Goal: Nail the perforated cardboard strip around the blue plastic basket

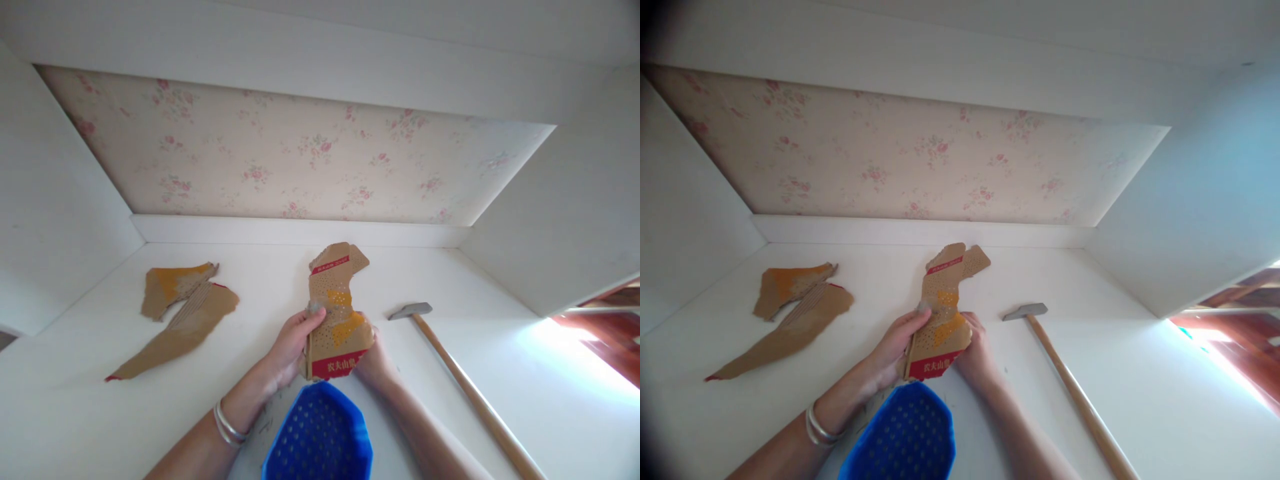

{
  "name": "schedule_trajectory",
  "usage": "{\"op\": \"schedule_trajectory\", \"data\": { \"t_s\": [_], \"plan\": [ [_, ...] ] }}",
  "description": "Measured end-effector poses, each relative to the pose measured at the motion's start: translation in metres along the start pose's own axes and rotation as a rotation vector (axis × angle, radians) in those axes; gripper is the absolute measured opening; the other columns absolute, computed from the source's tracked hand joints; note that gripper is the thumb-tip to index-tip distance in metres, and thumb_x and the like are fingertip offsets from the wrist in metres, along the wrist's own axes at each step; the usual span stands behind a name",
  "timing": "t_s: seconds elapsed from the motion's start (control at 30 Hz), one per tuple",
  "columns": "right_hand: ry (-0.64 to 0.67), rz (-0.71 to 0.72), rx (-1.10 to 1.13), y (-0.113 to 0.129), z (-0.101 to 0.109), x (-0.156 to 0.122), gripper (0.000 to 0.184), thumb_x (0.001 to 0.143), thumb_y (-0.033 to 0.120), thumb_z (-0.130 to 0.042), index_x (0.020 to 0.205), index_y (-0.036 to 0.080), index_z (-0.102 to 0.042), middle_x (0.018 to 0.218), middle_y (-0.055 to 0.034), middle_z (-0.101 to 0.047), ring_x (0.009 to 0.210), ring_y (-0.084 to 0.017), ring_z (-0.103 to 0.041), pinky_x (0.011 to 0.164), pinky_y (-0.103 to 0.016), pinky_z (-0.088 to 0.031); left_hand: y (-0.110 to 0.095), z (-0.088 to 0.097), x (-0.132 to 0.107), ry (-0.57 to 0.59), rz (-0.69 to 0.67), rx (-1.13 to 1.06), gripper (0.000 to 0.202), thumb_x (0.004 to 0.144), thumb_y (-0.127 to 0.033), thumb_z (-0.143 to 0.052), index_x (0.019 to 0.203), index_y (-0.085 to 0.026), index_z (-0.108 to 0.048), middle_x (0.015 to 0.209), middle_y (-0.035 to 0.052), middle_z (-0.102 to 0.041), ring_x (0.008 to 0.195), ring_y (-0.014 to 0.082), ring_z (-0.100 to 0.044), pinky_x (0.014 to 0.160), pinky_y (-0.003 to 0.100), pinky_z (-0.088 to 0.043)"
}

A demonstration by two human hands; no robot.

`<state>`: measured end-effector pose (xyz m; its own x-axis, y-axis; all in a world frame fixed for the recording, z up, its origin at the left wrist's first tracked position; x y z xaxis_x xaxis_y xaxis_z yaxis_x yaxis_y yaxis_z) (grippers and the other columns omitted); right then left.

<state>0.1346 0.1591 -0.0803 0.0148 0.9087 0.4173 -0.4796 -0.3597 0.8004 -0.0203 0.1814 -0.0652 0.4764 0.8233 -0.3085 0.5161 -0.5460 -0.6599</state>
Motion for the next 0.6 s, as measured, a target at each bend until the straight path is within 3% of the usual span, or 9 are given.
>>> {"op": "schedule_trajectory", "data": {
  "t_s": [0.17,0.43,0.6],
  "plan": [
    [0.070,0.046,-0.015,0.009,0.003,0.002,0.010,0.081,0.017,-0.063,0.086,0.020,-0.071,0.094,-0.0089,-0.073,0.085,-0.023,-0.068,0.074,-0.034,-0.056,-0.001,0.001,-0.001,-0.048,0.012,0.025,0.027,0.084,-0.021,-0.068,0.106,-0.007,-0.068,0.092,0.0160,-0.076,0.077,0.0259,-0.074,0.075,0.035,-0.059],
    [0.072,0.041,-0.042,0.021,0.008,0.004,0.012,0.078,0.014,-0.060,0.078,0.020,-0.070,0.086,-0.0080,-0.072,0.079,-0.021,-0.067,0.068,-0.030,-0.053,-0.003,-0.002,-0.003,0.004,0.011,0.001,0.026,0.082,-0.022,-0.070,0.104,-0.008,-0.069,0.095,0.0157,-0.076,0.090,0.0286,-0.072,0.082,0.037,-0.057],
    [0.043,0.018,-0.040,0.022,0.007,0.005,0.015,0.077,0.013,-0.056,0.078,0.021,-0.069,0.084,-0.0066,-0.071,0.078,-0.020,-0.067,0.068,-0.028,-0.053,-0.003,-0.001,-0.001,-0.011,-0.019,0.029,0.026,0.085,-0.027,-0.068,0.101,-0.007,-0.069,0.091,0.0154,-0.076,0.081,0.0260,-0.073,0.074,0.032,-0.056]
  ]
}}
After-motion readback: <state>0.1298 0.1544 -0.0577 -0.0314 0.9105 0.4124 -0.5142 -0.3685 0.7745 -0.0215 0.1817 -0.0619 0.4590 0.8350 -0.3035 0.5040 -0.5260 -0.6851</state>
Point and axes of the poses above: each hand's wrist, its own x-axis towards the middle knuckle, its own z-axis out of the back of the hand, y = z × x, the point moved 2 cm from there along x, towards the middle knuckle
